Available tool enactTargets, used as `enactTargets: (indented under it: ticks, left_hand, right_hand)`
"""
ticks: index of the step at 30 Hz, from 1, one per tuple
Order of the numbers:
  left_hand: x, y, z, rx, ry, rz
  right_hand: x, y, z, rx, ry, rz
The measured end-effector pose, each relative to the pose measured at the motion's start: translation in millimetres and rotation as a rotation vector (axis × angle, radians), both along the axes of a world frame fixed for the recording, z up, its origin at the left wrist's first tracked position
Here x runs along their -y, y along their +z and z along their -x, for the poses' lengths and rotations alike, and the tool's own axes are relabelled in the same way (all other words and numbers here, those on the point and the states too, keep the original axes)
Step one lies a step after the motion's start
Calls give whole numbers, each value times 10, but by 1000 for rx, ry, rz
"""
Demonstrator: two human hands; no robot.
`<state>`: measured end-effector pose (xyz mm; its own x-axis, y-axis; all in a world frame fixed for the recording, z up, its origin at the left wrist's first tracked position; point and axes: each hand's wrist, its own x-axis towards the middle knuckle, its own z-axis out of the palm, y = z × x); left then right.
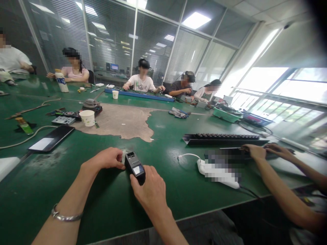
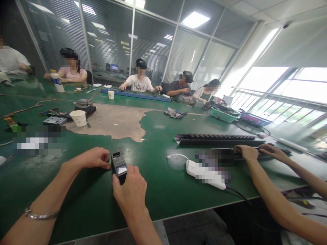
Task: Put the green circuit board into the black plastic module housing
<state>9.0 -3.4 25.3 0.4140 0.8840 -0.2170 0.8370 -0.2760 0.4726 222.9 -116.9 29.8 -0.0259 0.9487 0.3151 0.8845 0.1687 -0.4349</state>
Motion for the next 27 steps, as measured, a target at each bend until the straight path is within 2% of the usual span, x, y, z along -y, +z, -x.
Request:
enactTargets:
  ticks: [4, 8, 13, 16, 21, 27]
  left_hand:
    - [9, 8, -3, -1, 4, 6]
    - [2, 1, 8, -10, 19, 8]
    - [-6, -7, 21, 9, 4, 14]
    - [2, 5, 14, 23, 10, 32]
    - [0, 23, -9, 31, 30, 48]
    - [-20, 29, -28, 23, 29, 70]
  right_hand:
    - [-7, 42, 0, -74, 19, -50]
    - [-9, 167, -34, -172, 40, -121]
    - [-57, 287, -243, -260, 32, -187]
    - [-120, 241, -421, -240, -8, -185]
    - [-219, 65, -668, -178, -65, -148]
    - [-262, -43, -780, -136, -99, -105]
